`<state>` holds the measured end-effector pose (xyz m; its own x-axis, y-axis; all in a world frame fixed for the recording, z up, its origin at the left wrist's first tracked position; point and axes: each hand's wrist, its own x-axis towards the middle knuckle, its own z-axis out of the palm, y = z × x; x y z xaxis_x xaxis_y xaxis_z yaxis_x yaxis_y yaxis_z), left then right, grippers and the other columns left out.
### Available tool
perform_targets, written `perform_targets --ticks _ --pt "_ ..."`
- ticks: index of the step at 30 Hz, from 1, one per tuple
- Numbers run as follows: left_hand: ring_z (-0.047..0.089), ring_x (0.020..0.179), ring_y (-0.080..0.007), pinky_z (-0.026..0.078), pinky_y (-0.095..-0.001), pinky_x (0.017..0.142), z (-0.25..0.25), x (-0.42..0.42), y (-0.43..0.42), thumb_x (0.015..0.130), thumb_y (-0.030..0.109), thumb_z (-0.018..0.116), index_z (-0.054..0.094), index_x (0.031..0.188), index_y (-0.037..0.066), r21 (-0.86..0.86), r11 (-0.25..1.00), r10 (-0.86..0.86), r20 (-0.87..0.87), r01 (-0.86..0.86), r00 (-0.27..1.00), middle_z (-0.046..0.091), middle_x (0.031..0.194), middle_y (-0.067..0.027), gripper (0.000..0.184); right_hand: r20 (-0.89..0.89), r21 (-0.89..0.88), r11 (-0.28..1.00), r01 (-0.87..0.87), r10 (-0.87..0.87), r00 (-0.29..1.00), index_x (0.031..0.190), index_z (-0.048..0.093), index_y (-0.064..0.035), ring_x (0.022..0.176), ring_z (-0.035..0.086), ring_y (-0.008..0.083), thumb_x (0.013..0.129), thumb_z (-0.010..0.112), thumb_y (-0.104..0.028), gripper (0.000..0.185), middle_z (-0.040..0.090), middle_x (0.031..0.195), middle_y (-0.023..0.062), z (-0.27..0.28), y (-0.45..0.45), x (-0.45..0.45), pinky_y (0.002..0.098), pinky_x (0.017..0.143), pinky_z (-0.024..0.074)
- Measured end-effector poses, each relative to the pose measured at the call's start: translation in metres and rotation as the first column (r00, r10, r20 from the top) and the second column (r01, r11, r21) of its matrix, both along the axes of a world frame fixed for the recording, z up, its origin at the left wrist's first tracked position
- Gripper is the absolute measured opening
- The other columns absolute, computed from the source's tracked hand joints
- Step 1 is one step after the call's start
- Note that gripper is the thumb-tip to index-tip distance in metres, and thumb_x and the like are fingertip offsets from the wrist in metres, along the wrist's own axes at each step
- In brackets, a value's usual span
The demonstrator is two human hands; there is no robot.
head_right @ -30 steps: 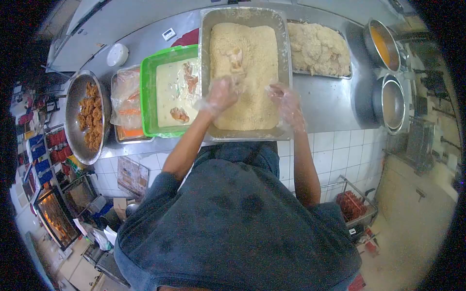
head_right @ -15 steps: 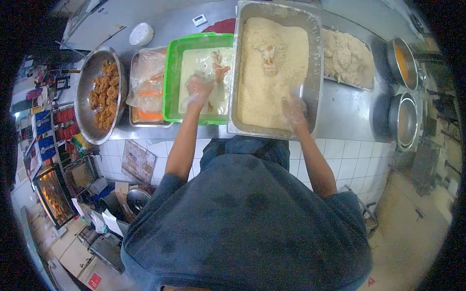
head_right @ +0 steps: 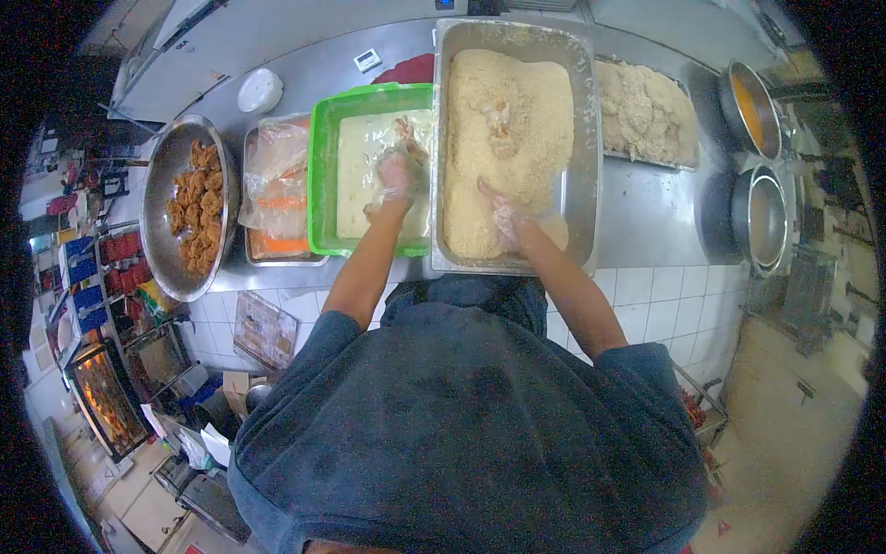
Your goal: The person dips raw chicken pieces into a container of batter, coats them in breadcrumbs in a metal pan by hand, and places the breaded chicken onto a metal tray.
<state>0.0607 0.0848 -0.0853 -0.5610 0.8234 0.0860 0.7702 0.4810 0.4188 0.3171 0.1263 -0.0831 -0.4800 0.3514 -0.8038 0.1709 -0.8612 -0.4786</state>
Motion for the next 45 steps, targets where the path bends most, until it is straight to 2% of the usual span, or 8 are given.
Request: perform_targets --ticks 10,13,17,19,22,26,29,45 --pt "0.067 0.067 -0.0300 0.053 -0.0440 0.064 0.055 -0.042 -0.004 0.076 0.031 0.075 0.070 0.081 -0.001 0.217 0.970 0.046 0.269 -0.107 0.962 0.068 0.075 -0.0207 0.032 -0.289 -0.269 0.916 0.297 -0.370 0.883 0.144 0.042 -0.0044 0.124 0.056 0.0367 0.097 0.048 -0.057 0.071 0.054 0.140 0.0174 0.071 0.026 -0.014 0.0582 0.105 0.0421" --pt "0.068 0.077 -0.0336 0.053 -0.0442 0.070 0.146 -0.048 0.005 0.078 0.033 0.075 0.073 0.095 -0.001 -0.088 0.991 0.126 0.320 -0.103 0.939 0.070 0.086 -0.0228 0.038 -0.336 -0.150 0.917 0.370 -0.399 0.853 0.147 0.037 -0.0033 0.125 0.055 0.0383 0.098 0.045 -0.057 0.073 0.054 0.139 0.0190 0.065 0.049 -0.006 0.0586 0.104 0.0437" --pt "0.069 0.081 -0.0320 0.054 -0.0438 0.074 0.130 -0.081 0.000 0.079 0.042 0.074 0.072 0.100 -0.005 0.062 0.998 -0.023 0.736 -0.033 0.677 0.072 0.092 -0.0216 0.052 -0.313 -0.302 0.748 0.591 -0.663 0.680 0.149 0.034 -0.0035 0.128 0.051 0.0409 0.099 0.044 -0.055 0.072 0.052 0.141 0.0183 0.123 0.078 -0.011 0.0584 0.107 0.0399" --pt "0.070 0.084 -0.0265 0.056 -0.0431 0.077 0.114 -0.093 -0.006 0.078 0.053 0.075 0.070 0.101 -0.008 0.066 0.997 -0.072 0.873 0.030 0.482 0.072 0.093 -0.0196 0.065 -0.325 0.069 0.891 0.449 -0.406 0.854 0.150 0.033 -0.0030 0.132 0.047 0.0374 0.100 0.043 -0.052 0.070 0.049 0.144 0.0170 0.098 0.088 -0.006 0.0536 0.112 0.0349" --pt "0.071 0.082 -0.0305 0.057 -0.0442 0.074 0.077 -0.098 0.001 0.081 0.053 0.070 0.072 0.102 -0.001 -0.461 0.886 0.007 0.129 0.053 0.992 0.073 0.092 -0.0189 0.057 0.007 0.213 0.851 0.480 -0.493 0.870 0.151 0.032 -0.0020 0.139 0.040 0.0319 0.102 0.041 -0.047 0.067 0.043 0.150 0.0161 0.146 0.054 -0.032 0.0450 0.118 0.0267" --pt "0.070 0.078 -0.0369 0.055 -0.0469 0.073 0.037 -0.105 -0.013 0.078 0.031 0.066 0.072 0.086 -0.002 -0.360 0.933 -0.053 -0.103 0.012 0.993 0.071 0.086 -0.0242 0.035 -0.142 0.615 0.779 0.125 -0.046 0.989 0.152 0.030 -0.0027 0.144 0.033 0.0283 0.105 0.034 -0.042 0.062 0.036 0.156 0.0176 0.047 0.053 -0.054 0.0380 0.121 0.0221" --pt "0.069 0.074 -0.0380 0.055 -0.0471 0.070 0.054 -0.099 -0.029 0.077 0.029 0.065 0.072 0.081 0.001 -0.166 0.986 -0.023 -0.130 0.001 0.991 0.070 0.080 -0.0226 0.029 0.398 0.874 0.194 -0.445 0.240 0.886 0.153 0.027 -0.0023 0.143 0.034 0.0312 0.106 0.029 -0.042 0.061 0.035 0.156 0.0199 0.000 0.090 -0.083 0.0393 0.122 0.0211" --pt "0.065 0.067 -0.0405 0.051 -0.0490 0.062 0.153 -0.080 -0.041 0.071 0.019 0.069 0.069 0.081 0.003 0.236 0.971 -0.027 -0.084 0.047 0.996 0.067 0.075 -0.0229 0.019 0.173 0.248 0.754 -0.608 0.583 0.794 0.148 0.040 -0.0050 0.132 0.048 0.0312 0.099 0.049 -0.048 0.065 0.037 0.154 0.0162 0.050 0.003 -0.017 0.0490 0.111 0.0385"
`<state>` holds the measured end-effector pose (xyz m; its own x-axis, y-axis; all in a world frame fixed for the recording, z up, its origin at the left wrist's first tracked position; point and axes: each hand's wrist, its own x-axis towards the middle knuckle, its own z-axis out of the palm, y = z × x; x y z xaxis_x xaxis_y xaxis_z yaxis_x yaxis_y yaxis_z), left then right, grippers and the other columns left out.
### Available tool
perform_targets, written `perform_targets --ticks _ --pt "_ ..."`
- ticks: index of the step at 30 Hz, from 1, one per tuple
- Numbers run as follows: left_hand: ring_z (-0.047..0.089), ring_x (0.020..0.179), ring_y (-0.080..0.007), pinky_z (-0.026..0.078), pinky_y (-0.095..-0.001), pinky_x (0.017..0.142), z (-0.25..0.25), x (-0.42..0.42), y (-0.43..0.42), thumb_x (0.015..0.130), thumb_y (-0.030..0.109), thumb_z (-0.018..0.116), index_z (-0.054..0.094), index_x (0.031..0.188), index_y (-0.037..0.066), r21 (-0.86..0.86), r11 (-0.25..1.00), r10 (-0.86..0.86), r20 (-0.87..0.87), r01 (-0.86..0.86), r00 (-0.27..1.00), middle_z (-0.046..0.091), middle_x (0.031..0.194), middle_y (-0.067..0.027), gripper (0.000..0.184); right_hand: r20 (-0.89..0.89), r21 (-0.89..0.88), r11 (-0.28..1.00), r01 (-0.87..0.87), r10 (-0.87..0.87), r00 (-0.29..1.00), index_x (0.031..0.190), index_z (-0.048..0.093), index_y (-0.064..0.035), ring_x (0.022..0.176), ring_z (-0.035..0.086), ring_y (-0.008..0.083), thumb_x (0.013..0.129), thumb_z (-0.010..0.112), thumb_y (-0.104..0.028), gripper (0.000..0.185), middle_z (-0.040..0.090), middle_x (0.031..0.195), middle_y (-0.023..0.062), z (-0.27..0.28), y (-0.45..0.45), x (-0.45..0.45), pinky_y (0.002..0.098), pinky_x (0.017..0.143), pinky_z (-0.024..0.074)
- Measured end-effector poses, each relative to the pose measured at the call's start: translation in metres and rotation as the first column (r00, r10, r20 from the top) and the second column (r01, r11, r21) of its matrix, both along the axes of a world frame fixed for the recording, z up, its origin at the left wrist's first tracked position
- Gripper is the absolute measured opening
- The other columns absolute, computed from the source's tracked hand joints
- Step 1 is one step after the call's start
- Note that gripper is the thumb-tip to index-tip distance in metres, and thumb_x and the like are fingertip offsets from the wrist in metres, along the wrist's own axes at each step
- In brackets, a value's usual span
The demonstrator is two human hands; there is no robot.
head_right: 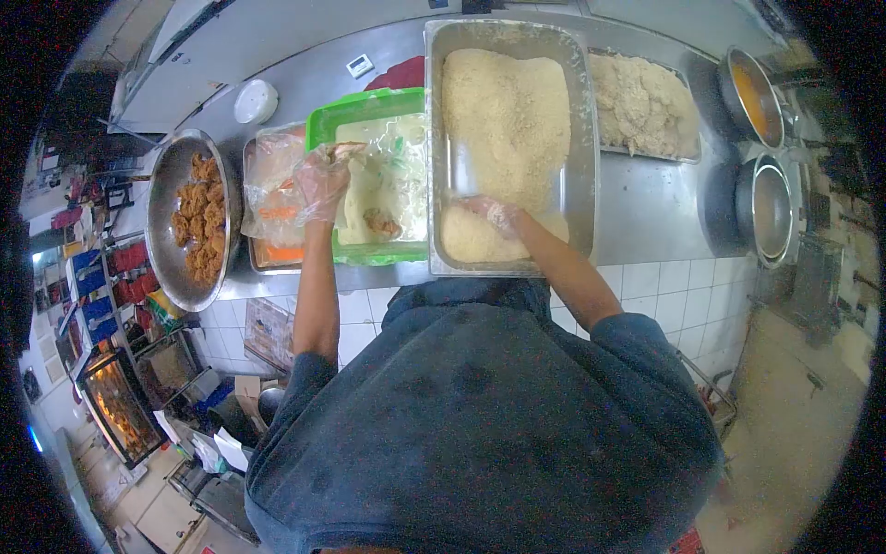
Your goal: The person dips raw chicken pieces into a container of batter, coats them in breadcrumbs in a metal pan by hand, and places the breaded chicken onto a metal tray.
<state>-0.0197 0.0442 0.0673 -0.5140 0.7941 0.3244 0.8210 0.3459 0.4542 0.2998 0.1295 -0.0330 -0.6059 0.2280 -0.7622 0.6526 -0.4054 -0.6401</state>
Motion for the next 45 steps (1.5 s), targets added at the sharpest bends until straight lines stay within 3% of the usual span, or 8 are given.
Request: perform_targets --ticks 5,14,16,18,21,26,33,45 --pt "0.065 0.066 -0.0402 0.051 -0.0476 0.061 0.009 0.001 -0.006 0.070 0.020 0.070 0.067 0.076 0.002 -0.063 0.992 0.113 0.061 -0.109 0.992 0.066 0.071 -0.0230 0.018 -0.012 -0.651 0.601 0.464 -0.619 0.785 0.138 0.054 -0.0088 0.114 0.063 0.0310 0.098 0.052 -0.042 0.052 0.058 0.136 0.0148 -0.014 0.010 0.012 0.0541 0.097 0.0514" --pt "0.067 0.068 -0.0398 0.051 -0.0458 0.062 0.017 0.005 -0.007 0.077 0.020 0.067 0.072 0.084 0.004 -0.029 0.995 0.103 0.162 -0.100 0.981 0.068 0.074 -0.0219 0.018 -0.037 -0.493 0.409 0.768 -0.891 0.452 0.130 0.055 -0.0040 0.103 0.067 0.0310 0.098 0.057 -0.035 0.045 0.067 0.117 0.0157 -0.030 0.122 0.042 0.0447 0.091 0.0551" --pt "0.067 0.069 -0.0394 0.052 -0.0453 0.062 0.018 0.006 -0.006 0.079 0.020 0.066 0.073 0.086 0.004 -0.035 0.993 0.115 0.161 -0.111 0.980 0.068 0.075 -0.0214 0.018 -0.240 0.594 0.651 0.473 -0.418 0.876 0.131 0.055 -0.0034 0.105 0.067 0.0313 0.099 0.055 -0.035 0.045 0.067 0.117 0.0156 0.025 0.120 0.034 0.0424 0.091 0.0544" --pt "0.067 0.069 -0.0390 0.052 -0.0446 0.062 0.023 0.006 -0.007 0.080 0.020 0.067 0.073 0.085 0.005 -0.135 0.977 0.183 0.147 -0.164 0.972 0.068 0.075 -0.0211 0.017 -0.215 0.769 0.498 0.401 -0.390 0.895 0.133 0.053 -0.0028 0.109 0.065 0.0317 0.099 0.055 -0.034 0.046 0.066 0.120 0.0162 0.063 0.116 0.008 0.0411 0.095 0.0518" --pt "0.067 0.069 -0.0376 0.051 -0.0435 0.063 0.043 0.012 -0.005 0.081 0.020 0.068 0.075 0.086 0.008 -0.074 0.988 0.147 0.213 -0.134 0.966 0.068 0.076 -0.0206 0.015 -0.313 0.599 0.413 0.686 -0.667 0.676 0.140 0.048 -0.0034 0.124 0.054 0.0325 0.100 0.052 -0.037 0.053 0.058 0.132 0.0182 0.047 0.117 -0.021 0.0425 0.106 0.0420" --pt "0.066 0.070 -0.0355 0.051 -0.0418 0.064 0.038 0.010 -0.008 0.081 0.020 0.072 0.078 0.087 0.012 -0.045 0.991 0.129 0.202 -0.122 0.971 0.069 0.077 -0.0198 0.012 0.189 0.959 -0.191 -0.211 -0.126 0.974 0.145 0.046 -0.0086 0.139 0.040 0.0321 0.099 0.048 -0.039 0.055 0.050 0.144 0.0191 -0.045 0.142 -0.063 0.0498 0.116 0.0277" --pt "0.066 0.067 -0.0375 0.050 -0.0432 0.061 0.028 0.001 -0.017 0.076 0.013 0.068 0.075 0.090 0.006 -0.066 0.982 0.187 0.221 -0.176 0.957 0.066 0.073 -0.0220 0.017 0.278 0.915 0.327 -0.234 -0.094 0.956 0.145 0.046 -0.0086 0.142 0.035 0.0341 0.100 0.042 -0.041 0.056 0.041 0.153 0.0154 -0.051 0.166 -0.085 0.0508 0.118 0.0229" --pt "0.066 0.065 -0.0377 0.049 -0.0429 0.059 0.016 0.005 0.001 0.075 0.009 0.065 0.073 0.088 0.000 -0.100 0.982 0.180 0.239 -0.160 0.954 0.066 0.071 -0.0230 0.018 0.417 0.906 0.058 -0.419 -0.286 0.863 0.157 0.027 -0.0270 0.150 0.016 0.0401 0.101 0.031 -0.055 0.062 0.019 0.163 0.0144 -0.045 0.134 -0.043 0.0641 0.116 0.0102"
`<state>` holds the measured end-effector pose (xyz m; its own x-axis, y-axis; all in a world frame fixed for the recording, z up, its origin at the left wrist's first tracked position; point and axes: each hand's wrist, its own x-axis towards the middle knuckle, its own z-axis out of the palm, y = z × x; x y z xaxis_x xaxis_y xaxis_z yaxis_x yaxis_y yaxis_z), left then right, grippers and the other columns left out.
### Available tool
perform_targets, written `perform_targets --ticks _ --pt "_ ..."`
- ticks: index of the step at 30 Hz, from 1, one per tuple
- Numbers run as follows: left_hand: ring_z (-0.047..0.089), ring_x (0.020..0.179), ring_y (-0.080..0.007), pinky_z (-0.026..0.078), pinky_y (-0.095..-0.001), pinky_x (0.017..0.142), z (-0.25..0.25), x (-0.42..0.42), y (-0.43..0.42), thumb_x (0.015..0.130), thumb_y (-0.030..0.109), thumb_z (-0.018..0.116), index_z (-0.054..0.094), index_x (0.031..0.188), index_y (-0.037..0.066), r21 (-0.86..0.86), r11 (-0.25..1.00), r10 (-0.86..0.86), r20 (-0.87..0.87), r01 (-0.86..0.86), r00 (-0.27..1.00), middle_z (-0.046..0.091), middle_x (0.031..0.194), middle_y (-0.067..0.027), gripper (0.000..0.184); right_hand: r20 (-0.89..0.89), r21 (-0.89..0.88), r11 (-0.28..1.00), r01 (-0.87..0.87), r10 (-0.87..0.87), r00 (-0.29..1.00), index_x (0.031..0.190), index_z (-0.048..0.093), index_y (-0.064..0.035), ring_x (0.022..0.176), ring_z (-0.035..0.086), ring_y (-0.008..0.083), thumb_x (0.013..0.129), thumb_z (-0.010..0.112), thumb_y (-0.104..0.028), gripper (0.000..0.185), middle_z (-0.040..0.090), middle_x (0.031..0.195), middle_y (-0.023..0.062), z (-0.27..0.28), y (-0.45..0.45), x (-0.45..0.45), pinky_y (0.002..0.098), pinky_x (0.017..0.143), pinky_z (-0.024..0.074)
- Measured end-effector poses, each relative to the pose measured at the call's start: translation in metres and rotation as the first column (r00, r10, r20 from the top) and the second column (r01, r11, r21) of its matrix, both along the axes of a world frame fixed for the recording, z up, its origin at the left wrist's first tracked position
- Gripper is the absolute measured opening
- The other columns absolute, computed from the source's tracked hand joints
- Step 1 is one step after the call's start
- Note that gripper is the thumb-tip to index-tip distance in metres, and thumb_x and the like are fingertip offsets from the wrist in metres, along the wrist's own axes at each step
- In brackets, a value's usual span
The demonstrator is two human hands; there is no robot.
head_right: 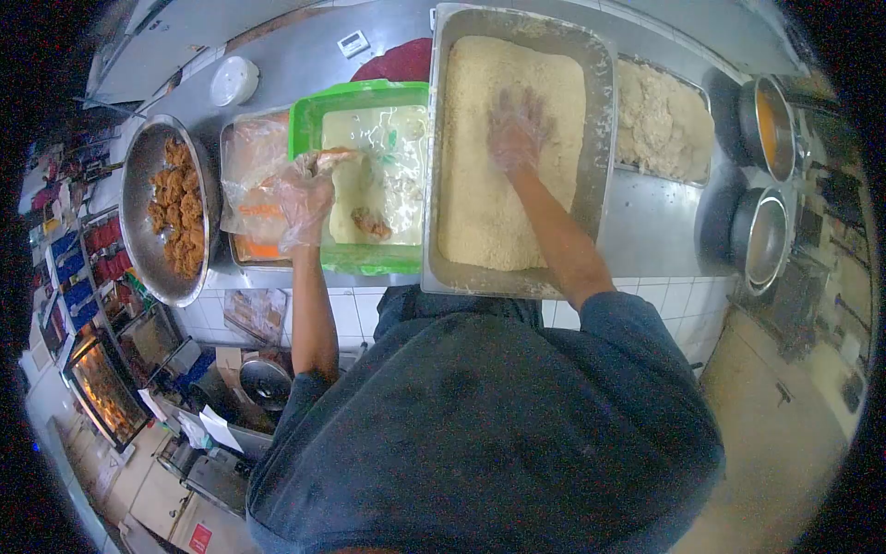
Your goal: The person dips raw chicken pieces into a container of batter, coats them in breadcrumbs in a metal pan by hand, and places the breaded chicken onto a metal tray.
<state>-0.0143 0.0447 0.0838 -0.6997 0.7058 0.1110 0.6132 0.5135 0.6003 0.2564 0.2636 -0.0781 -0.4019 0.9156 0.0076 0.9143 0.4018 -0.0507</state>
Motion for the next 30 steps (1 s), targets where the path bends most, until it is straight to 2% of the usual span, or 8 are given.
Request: perform_targets --ticks 7,13,16,20,22,23,25,30 --pt "0.068 0.068 -0.0348 0.051 -0.0407 0.062 -0.020 -0.005 0.009 0.074 0.012 0.069 0.074 0.089 0.001 0.134 0.988 0.052 0.191 -0.079 0.980 0.068 0.073 -0.0211 0.019 0.100 -0.043 0.998 0.041 -0.037 0.994 0.157 0.027 -0.0268 0.150 0.016 0.0366 0.099 0.036 -0.056 0.065 0.017 0.164 0.0120 0.004 -0.010 -0.011 0.0611 0.117 0.0109" --pt "0.069 0.069 -0.0335 0.051 -0.0404 0.063 0.006 0.004 0.021 0.074 0.015 0.071 0.075 0.093 0.001 0.085 0.996 0.002 0.066 -0.007 0.998 0.069 0.075 -0.0210 0.024 0.045 -0.070 0.995 -0.065 0.068 0.997 0.157 0.026 -0.0213 0.150 0.017 0.0371 0.099 0.037 -0.053 0.067 0.021 0.162 0.0162 0.010 -0.043 0.009 0.0550 0.120 0.0090" --pt "0.068 0.070 -0.0352 0.051 -0.0399 0.063 0.029 0.013 0.021 0.073 0.010 0.064 0.074 0.093 0.000 -0.005 1.000 -0.004 0.163 0.005 0.987 0.068 0.076 -0.0221 0.024 0.067 -0.106 0.989 -0.101 0.108 0.992 0.157 0.024 -0.0179 0.150 0.016 0.0363 0.099 0.038 -0.053 0.069 0.020 0.163 0.0173 0.011 -0.061 0.019 0.0534 0.122 0.0069" --pt "0.068 0.070 -0.0314 0.051 -0.0379 0.064 -0.005 0.009 0.010 0.072 0.009 0.067 0.074 0.093 0.000 0.101 0.995 -0.004 0.163 -0.013 0.987 0.068 0.076 -0.0221 0.024 0.183 -0.169 0.983 -0.078 0.109 0.977 0.158 0.023 -0.0179 0.150 0.017 0.0366 0.099 0.039 -0.053 0.070 0.022 0.162 0.0148 0.034 -0.071 0.020 0.0536 0.121 0.0085" --pt "0.068 0.071 -0.0302 0.051 -0.0371 0.065 0.000 0.012 0.001 0.072 0.008 0.068 0.074 0.093 0.000 -0.006 1.000 -0.007 0.206 0.008 0.979 0.069 0.076 -0.0218 0.023 0.023 -0.123 0.981 -0.152 0.156 0.987 0.158 0.021 -0.0168 0.149 0.018 0.0349 0.099 0.039 -0.053 0.072 0.022 0.162 0.0143 0.014 -0.089 0.052 0.0527 0.121 0.0092" --pt "0.069 0.071 -0.0303 0.051 -0.0371 0.065 0.000 0.011 0.001 0.072 0.007 0.068 0.074 0.092 0.000 0.061 0.998 -0.033 0.253 0.018 0.967 0.069 0.077 -0.0217 0.022 -0.079 -0.069 0.977 -0.201 0.195 0.978 0.159 0.020 -0.0163 0.149 0.018 0.0340 0.098 0.040 -0.053 0.073 0.022 0.162 0.0140 -0.001 -0.079 0.050 0.0523 0.121 0.0095" --pt "0.069 0.071 -0.0305 0.051 -0.0371 0.065 -0.008 0.014 -0.004 0.072 0.006 0.067 0.073 0.090 0.000 0.185 0.983 -0.081 0.340 0.018 0.937 0.069 0.077 -0.0213 0.021 0.071 -0.092 0.976 -0.195 0.202 0.977 0.158 0.019 -0.0144 0.149 0.020 0.0327 0.098 0.042 -0.052 0.075 0.021 0.163 0.0132 0.009 -0.080 0.045 0.0512 0.121 0.0104" --pt "0.069 0.073 -0.0359 0.052 -0.0394 0.067 -0.021 0.013 -0.023 0.071 0.004 0.064 0.074 0.089 0.000 0.048 0.998 0.025 0.192 -0.035 0.981 0.070 0.080 -0.0215 0.021 0.126 -0.180 0.966 -0.183 0.207 0.970 0.157 0.021 -0.0124 0.148 0.023 0.0323 0.095 0.051 -0.049 0.078 0.021 0.162 0.0137 0.035 -0.089 0.048 0.0505 0.120 0.0154"
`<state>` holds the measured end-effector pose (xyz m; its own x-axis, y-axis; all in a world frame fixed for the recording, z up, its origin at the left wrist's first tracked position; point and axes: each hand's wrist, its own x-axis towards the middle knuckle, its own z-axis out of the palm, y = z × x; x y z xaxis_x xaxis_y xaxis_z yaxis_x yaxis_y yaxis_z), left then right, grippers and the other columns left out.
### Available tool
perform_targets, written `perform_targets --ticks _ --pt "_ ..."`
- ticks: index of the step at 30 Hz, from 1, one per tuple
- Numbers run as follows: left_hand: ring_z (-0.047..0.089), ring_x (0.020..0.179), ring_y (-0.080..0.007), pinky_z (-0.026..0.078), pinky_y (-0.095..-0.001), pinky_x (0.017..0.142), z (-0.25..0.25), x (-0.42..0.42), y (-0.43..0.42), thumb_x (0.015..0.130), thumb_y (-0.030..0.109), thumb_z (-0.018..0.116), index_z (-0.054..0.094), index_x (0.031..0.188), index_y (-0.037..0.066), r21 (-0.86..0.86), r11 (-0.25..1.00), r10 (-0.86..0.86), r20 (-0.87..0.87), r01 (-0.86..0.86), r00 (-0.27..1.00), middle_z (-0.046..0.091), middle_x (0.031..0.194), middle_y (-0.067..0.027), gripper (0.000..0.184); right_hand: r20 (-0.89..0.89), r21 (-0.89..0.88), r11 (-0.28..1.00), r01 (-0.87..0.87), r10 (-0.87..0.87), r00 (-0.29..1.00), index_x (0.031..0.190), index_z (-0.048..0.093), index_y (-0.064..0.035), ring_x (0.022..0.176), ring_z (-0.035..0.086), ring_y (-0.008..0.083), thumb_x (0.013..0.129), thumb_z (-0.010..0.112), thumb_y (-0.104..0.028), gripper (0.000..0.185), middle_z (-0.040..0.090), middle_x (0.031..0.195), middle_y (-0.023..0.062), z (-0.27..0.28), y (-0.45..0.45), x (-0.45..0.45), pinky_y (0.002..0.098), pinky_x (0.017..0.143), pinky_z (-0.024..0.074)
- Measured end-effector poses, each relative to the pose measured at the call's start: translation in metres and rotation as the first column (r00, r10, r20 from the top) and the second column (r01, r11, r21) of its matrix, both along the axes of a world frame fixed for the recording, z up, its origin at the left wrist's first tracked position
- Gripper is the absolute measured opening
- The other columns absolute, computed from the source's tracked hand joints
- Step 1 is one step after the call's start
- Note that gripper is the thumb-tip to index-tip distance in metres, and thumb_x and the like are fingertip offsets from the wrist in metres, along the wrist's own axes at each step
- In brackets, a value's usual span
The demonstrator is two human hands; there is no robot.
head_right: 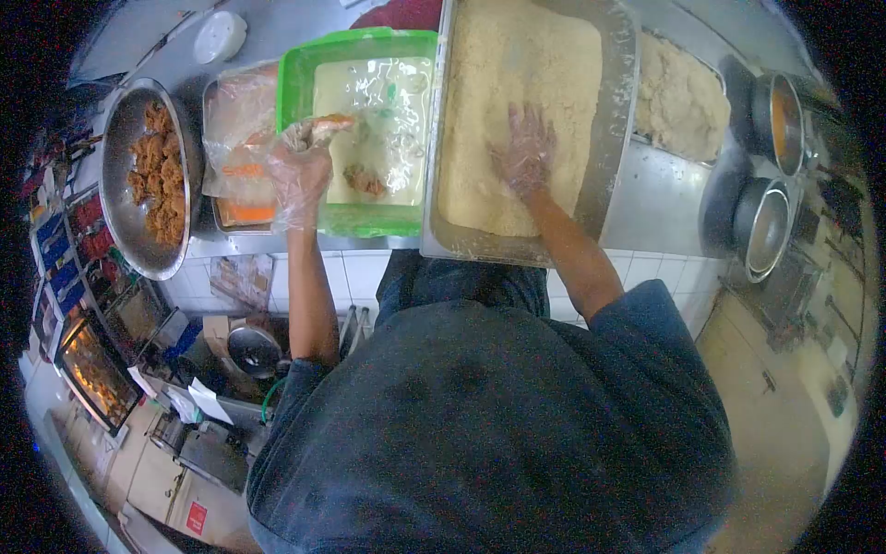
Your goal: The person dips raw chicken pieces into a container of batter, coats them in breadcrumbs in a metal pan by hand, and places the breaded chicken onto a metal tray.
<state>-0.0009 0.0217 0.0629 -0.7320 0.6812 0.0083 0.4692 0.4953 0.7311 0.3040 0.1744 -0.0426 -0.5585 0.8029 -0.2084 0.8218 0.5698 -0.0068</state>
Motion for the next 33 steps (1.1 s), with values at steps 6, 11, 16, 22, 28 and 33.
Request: perform_targets --ticks 6,11,16,22,28,33 --pt "0.068 0.073 -0.0395 0.052 -0.0423 0.066 0.035 0.005 0.003 0.070 0.004 0.061 0.074 0.088 0.001 0.084 0.996 0.020 -0.161 -0.006 0.987 0.069 0.077 -0.0228 0.022 -0.475 -0.152 0.971 0.185 -0.236 0.848 0.145 0.044 -0.0092 0.127 0.049 0.0333 0.089 0.062 -0.050 0.072 0.053 0.135 0.0193 -0.068 0.040 0.010 0.0444 0.107 0.0386" --pt "0.068 0.071 -0.0397 0.052 -0.0430 0.065 0.037 0.008 0.000 0.070 0.008 0.064 0.074 0.087 0.002 0.082 0.996 0.036 -0.181 -0.021 0.983 0.069 0.078 -0.0230 0.020 -0.243 -0.569 0.815 -0.107 -0.042 0.969 0.121 0.063 -0.0005 0.093 0.065 0.0287 0.078 0.075 -0.051 0.067 0.069 0.102 0.0169 -0.038 0.096 0.004 0.0404 0.085 0.0505" --pt "0.067 0.070 -0.0401 0.051 -0.0441 0.065 0.059 0.020 -0.001 0.071 0.010 0.067 0.075 0.088 0.004 0.188 0.982 0.036 -0.152 -0.007 0.988 0.069 0.077 -0.0219 0.019 0.179 -0.645 0.756 -0.113 0.294 0.939 0.113 0.065 -0.0008 0.094 0.065 0.0302 0.069 0.084 -0.046 0.065 0.068 0.100 0.0181 0.020 0.096 -0.029 0.0411 0.086 0.0501" --pt "0.066 0.069 -0.0393 0.051 -0.0449 0.064 0.061 0.020 -0.007 0.074 0.016 0.071 0.074 0.086 0.004 0.145 0.989 0.049 -0.259 -0.011 0.965 0.068 0.076 -0.0211 0.017 -0.328 -0.429 0.863 -0.265 0.124 0.936 0.113 0.062 -0.0019 0.103 0.061 0.0302 0.071 0.086 -0.033 0.058 0.063 0.109 0.0150 0.034 0.088 0.022 0.0401 0.091 0.0483" --pt "0.066 0.070 -0.0385 0.050 -0.0439 0.063 0.077 0.027 -0.005 0.076 0.018 0.071 0.075 0.087 0.006 0.198 0.980 0.035 -0.225 0.010 0.974 0.067 0.075 -0.0217 0.017 -0.621 -0.197 0.940 -0.280 0.102 0.777 0.114 0.058 -0.0036 0.098 0.061 0.0311 0.080 0.078 -0.017 0.042 0.062 0.105 0.0141 0.084 0.078 0.060 0.0382 0.089 0.0499" --pt "0.066 0.070 -0.0391 0.051 -0.0433 0.064 0.069 0.027 -0.005 0.075 0.016 0.068 0.075 0.088 0.005 0.256 0.967 0.047 -0.230 0.014 0.972 0.068 0.076 -0.0217 0.018 -0.664 -0.076 0.977 -0.198 0.098 0.742 0.124 0.056 -0.0023 0.097 0.064 0.0317 0.085 0.072 -0.016 0.044 0.063 0.106 0.0154 0.133 0.070 0.069 0.0400 0.086 0.0516"
